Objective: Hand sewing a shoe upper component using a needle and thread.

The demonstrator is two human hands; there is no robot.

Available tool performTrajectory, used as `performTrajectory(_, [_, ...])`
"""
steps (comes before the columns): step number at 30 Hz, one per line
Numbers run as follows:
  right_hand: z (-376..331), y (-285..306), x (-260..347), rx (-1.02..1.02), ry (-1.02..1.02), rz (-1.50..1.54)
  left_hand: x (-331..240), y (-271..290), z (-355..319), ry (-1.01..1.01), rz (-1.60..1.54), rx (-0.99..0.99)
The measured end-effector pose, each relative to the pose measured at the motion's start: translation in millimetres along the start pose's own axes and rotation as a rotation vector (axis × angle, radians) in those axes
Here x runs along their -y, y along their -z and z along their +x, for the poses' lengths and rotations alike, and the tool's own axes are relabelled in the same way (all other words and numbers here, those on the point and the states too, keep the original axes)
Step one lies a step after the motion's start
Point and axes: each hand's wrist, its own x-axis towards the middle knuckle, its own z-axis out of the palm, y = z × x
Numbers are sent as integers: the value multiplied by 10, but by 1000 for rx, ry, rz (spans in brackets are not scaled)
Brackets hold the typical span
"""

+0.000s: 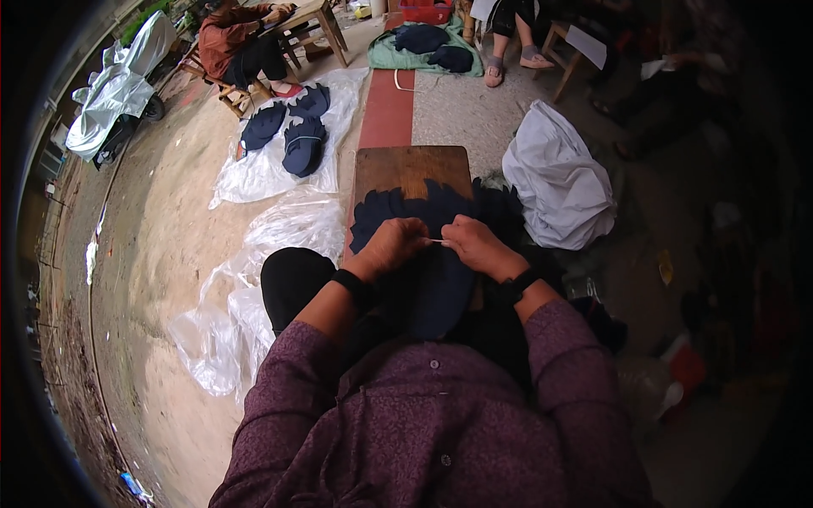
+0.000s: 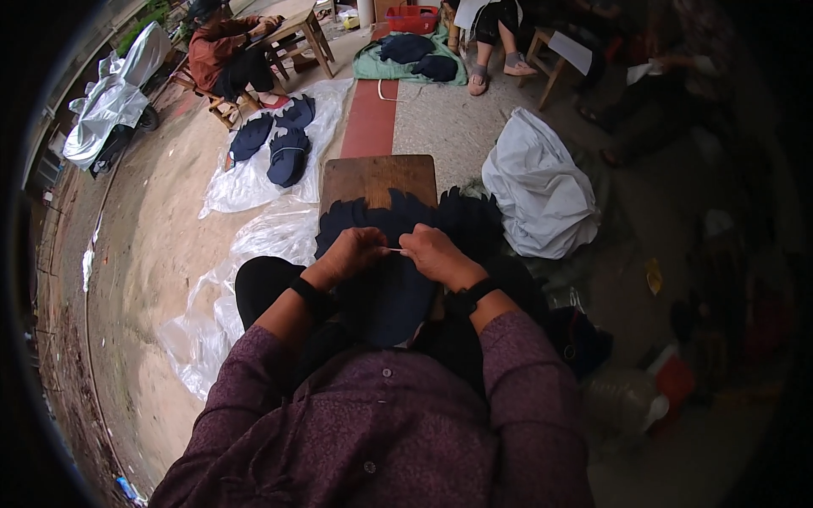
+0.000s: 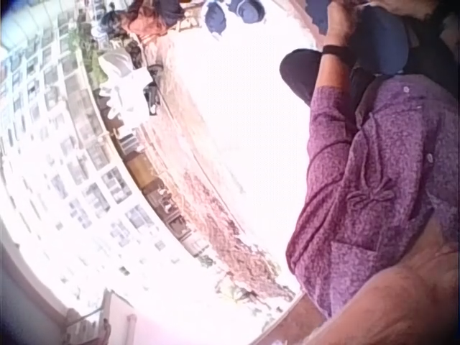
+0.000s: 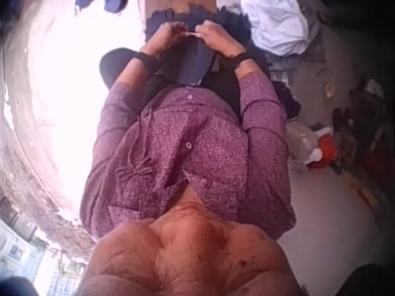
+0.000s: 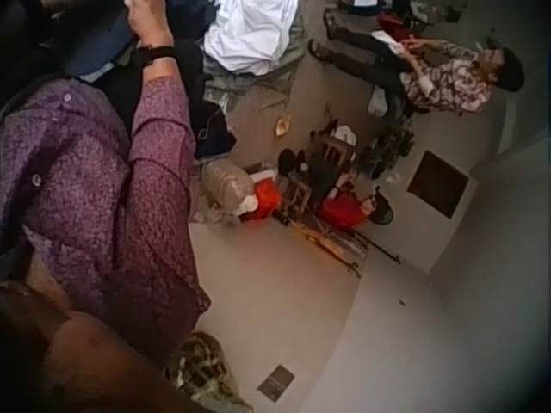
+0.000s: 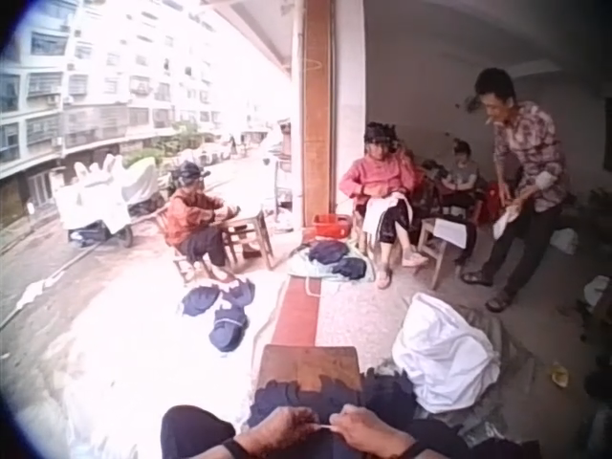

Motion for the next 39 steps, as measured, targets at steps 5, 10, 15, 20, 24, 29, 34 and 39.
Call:
performTrajectory(5, [-31,55,36,8,-149,-28,-86,90,-37,226,-227,-16])
performTrajectory(10, [78,126,66,85,-152,-67,-12,179,-93,263,-293,-64])
performTrajectory(15, [147,191,140,263,-262,-109,85,214,-106,262,-157,-167])
performTrajectory(20, [140,197,134,257,-227,-109,25,194,-81,195,19,-188])
performTrajectory(24, [152,168,116,249,-175,-141,-77,162,-64,98,136,-194])
performTrajectory(29, [144,126,37,196,-133,-124,28,-64,93,21,198,-100])
performTrajectory(34, [93,124,-31,130,-134,-77,-36,-131,141,31,301,-113])
performTrajectory(39, [37,-13,-135,70,-196,-51,-6,-172,82,13,376,-211])
